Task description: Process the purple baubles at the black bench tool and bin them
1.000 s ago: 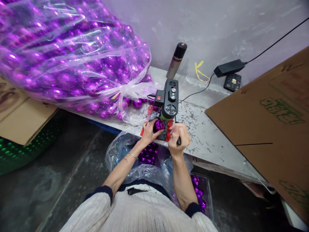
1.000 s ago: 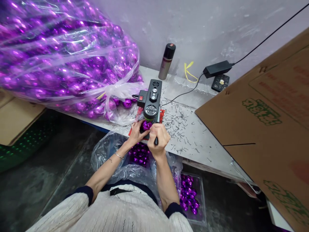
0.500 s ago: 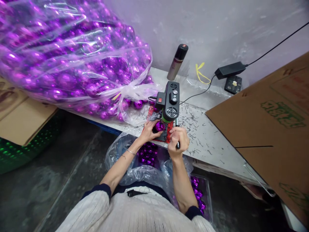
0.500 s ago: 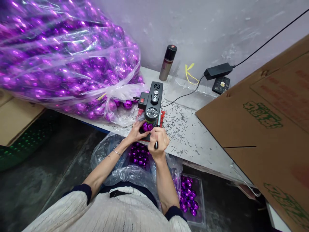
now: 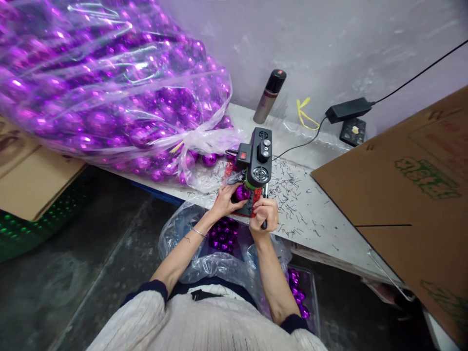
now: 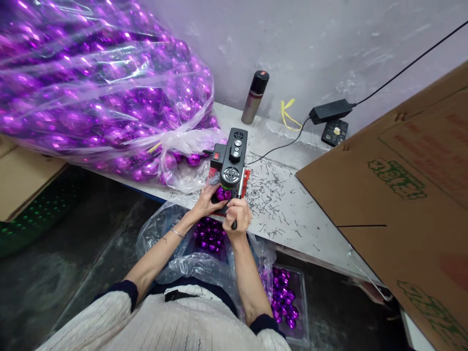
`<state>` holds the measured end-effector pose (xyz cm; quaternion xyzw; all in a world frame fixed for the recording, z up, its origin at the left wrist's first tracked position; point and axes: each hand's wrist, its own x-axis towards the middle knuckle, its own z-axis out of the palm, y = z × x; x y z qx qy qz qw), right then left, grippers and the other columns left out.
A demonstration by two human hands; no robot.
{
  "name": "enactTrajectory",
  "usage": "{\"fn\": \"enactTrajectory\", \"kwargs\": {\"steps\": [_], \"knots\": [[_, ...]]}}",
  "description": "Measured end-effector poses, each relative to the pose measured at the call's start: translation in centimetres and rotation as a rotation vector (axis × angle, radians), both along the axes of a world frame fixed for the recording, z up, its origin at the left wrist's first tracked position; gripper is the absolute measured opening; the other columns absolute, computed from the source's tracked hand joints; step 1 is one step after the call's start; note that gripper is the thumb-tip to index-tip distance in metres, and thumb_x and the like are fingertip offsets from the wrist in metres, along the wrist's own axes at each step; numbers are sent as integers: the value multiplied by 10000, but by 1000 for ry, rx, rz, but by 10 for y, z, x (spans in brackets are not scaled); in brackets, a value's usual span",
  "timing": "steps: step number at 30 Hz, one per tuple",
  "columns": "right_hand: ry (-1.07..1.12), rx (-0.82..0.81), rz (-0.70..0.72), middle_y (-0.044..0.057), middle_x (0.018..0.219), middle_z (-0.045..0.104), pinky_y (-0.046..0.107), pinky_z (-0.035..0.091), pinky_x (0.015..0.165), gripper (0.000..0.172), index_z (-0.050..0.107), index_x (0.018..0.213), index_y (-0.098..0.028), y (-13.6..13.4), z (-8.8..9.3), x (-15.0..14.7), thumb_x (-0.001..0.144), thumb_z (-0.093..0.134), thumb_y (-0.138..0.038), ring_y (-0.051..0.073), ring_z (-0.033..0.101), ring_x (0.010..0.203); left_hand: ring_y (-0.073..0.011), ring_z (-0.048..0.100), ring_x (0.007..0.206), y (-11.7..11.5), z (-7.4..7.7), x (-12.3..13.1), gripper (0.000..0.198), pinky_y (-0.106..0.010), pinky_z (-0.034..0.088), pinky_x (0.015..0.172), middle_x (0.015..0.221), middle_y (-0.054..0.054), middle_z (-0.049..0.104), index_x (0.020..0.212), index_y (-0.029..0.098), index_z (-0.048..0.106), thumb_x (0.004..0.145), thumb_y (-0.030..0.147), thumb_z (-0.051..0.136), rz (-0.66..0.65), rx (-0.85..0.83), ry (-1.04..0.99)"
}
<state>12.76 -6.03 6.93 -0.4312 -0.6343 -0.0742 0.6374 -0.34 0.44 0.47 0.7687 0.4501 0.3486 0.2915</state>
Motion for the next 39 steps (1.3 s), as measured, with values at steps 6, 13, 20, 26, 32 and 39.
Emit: {"fn": "enactTrajectory", "kwargs": {"steps": [6, 13, 20, 26, 32, 39], "knots": [[-12, 2, -28, -1, 738, 577, 352, 475, 707, 249, 496, 770, -229, 1, -5, -1, 997, 395, -243, 141, 576, 671, -295, 640, 1187, 0, -1, 0, 632, -465, 440, 1068, 1262, -127, 694, 1379, 202, 570, 832, 447, 770, 8, 33, -6], [16, 25, -25, -6, 752, 567, 349, 495, 718, 255, 487, 770, -225, 4, -6, -4, 1001, 379, -227, 131, 592, 665, -297, 642, 1177, 1, -2, 1, 628, -462, 440, 1061, 1254, -152, 694, 1365, 159, 569, 834, 423, 774, 14, 39, -11], [-53, 65, 13, -6, 724, 565, 290, 475, 610, 266, 487, 722, -224, 5, 6, -4, 972, 407, -180, 127, 571, 640, -296, 653, 1166, 1, 1, 2, 599, -464, 458, 1051, 1231, -139, 704, 1358, 178, 575, 848, 429, 762, 27, 53, -17], [131, -144, -17, -7, 668, 561, 311, 466, 648, 324, 502, 667, -225, 1, 67, -6, 984, 438, -216, 139, 574, 654, -306, 653, 1193, -8, 3, -1, 632, -483, 479, 1046, 1279, -151, 690, 1385, 199, 551, 853, 477, 750, 14, 96, -26], [47, -152, 12, -2, 687, 581, 308, 462, 661, 310, 504, 681, -224, -5, 69, -4, 981, 437, -188, 140, 587, 680, -369, 547, 1347, -49, 0, -31, 1010, -558, 387, 1149, 1429, -221, 583, 1518, 168, 399, 738, 706, 749, -38, 171, 15], [32, -110, 6, 5, 699, 600, 319, 467, 668, 283, 529, 697, -220, -6, 52, -4, 960, 448, -154, 154, 603, 701, -254, 601, 1289, 49, 31, -20, 455, -415, 449, 1105, 1366, -172, 646, 1363, 153, 580, 1050, 412, 373, 298, 2, -82]]}}
